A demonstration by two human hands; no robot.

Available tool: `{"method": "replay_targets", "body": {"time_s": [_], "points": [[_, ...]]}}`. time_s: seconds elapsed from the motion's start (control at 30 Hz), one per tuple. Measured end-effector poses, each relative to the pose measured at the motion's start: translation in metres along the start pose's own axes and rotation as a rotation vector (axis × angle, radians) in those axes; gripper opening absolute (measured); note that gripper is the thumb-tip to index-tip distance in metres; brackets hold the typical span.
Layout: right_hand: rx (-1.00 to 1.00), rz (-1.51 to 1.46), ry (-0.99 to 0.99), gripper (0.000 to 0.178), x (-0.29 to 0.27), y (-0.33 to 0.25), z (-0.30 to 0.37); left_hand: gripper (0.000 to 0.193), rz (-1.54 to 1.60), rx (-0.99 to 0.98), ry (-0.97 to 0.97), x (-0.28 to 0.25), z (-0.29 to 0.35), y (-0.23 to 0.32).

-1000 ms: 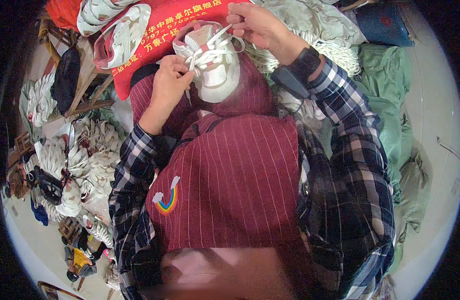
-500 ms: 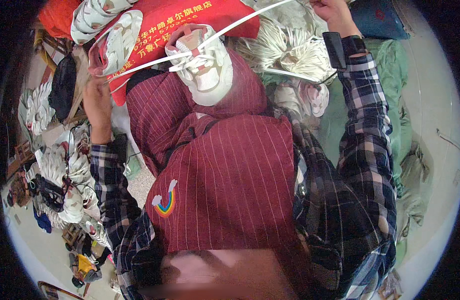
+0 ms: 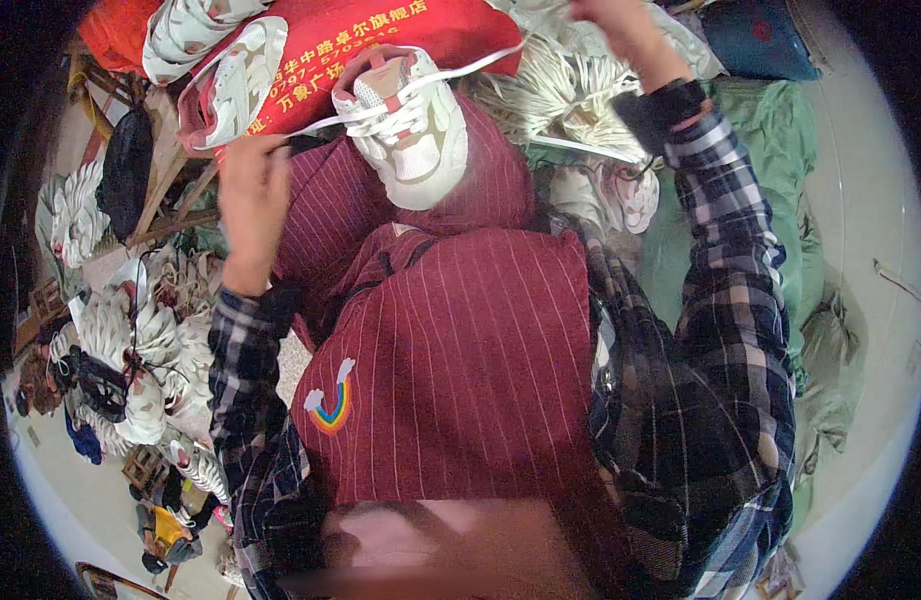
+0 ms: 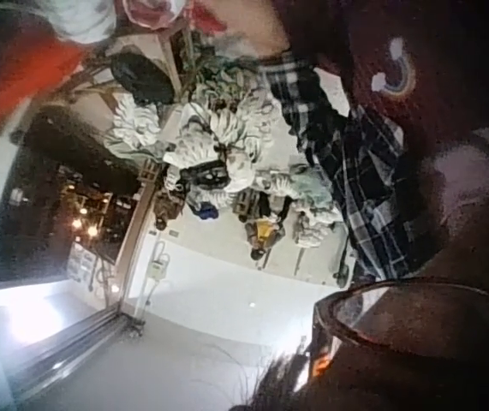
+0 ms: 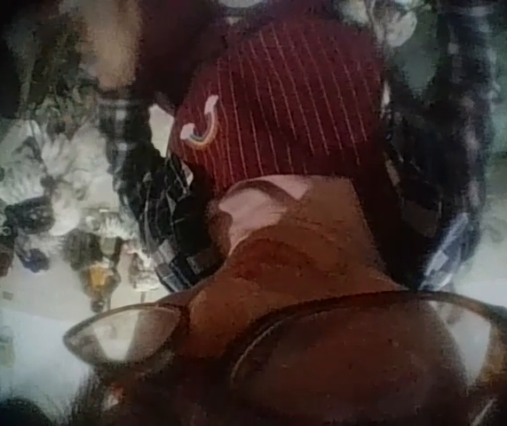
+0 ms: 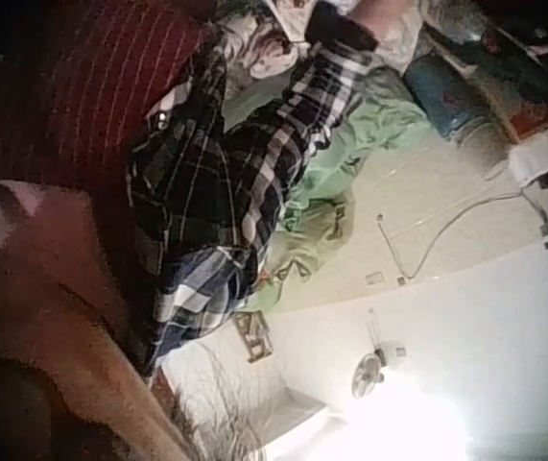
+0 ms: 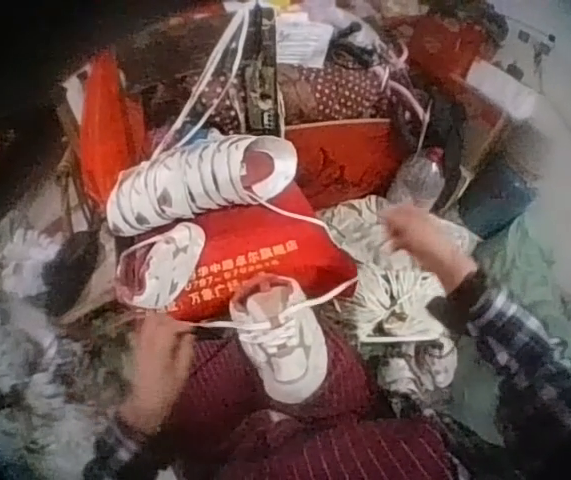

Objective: The recorder is lacing a white shoe in a factory setting.

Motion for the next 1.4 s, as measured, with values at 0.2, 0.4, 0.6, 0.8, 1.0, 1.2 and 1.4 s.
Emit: {"method": "replay_targets", "body": {"time_s": [0.2,0.4,0.6,0.8,1.0,1.2,1.4], "points": [[-0.376,-0.142,-0.269,0.012,0.104,-0.086,0.019,0.020,0.105,0.011,-0.051,0.054,-0.005,0.037],[-0.270,0.160,-0.351,0.012,0.128,-0.093,0.027,0.013,0.181,-0.132,-0.074,0.057,-0.006,0.037],[-0.312,0.207,-0.299,0.016,0.130,-0.100,0.024,0.016,0.567,-0.429,-0.184,0.073,0.005,0.022],[-0.135,-0.047,-0.299,0.014,0.132,-0.095,0.025,0.019,1.402,-1.038,-0.448,0.089,0.011,0.022],[0.114,-0.458,-0.430,0.014,0.133,-0.081,0.032,0.018,1.718,-1.137,-0.528,0.108,0.011,0.020],[0.447,-0.689,-0.434,0.010,0.119,-0.078,0.040,0.019,1.542,-1.146,-0.464,0.103,0.007,0.033],[0.483,-0.661,-0.414,0.011,0.113,-0.063,0.041,0.021,1.491,-1.091,-0.472,0.105,0.005,0.039]]}}
Point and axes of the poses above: each hand's wrist, its own z-axis away from the middle knuckle, its own x-axis out of the palm, y = z × x, the point moved 4 cm from there along -z, towards the middle knuckle, and after that the axes turned 2 degrees about -z, right-handed, at the moved point
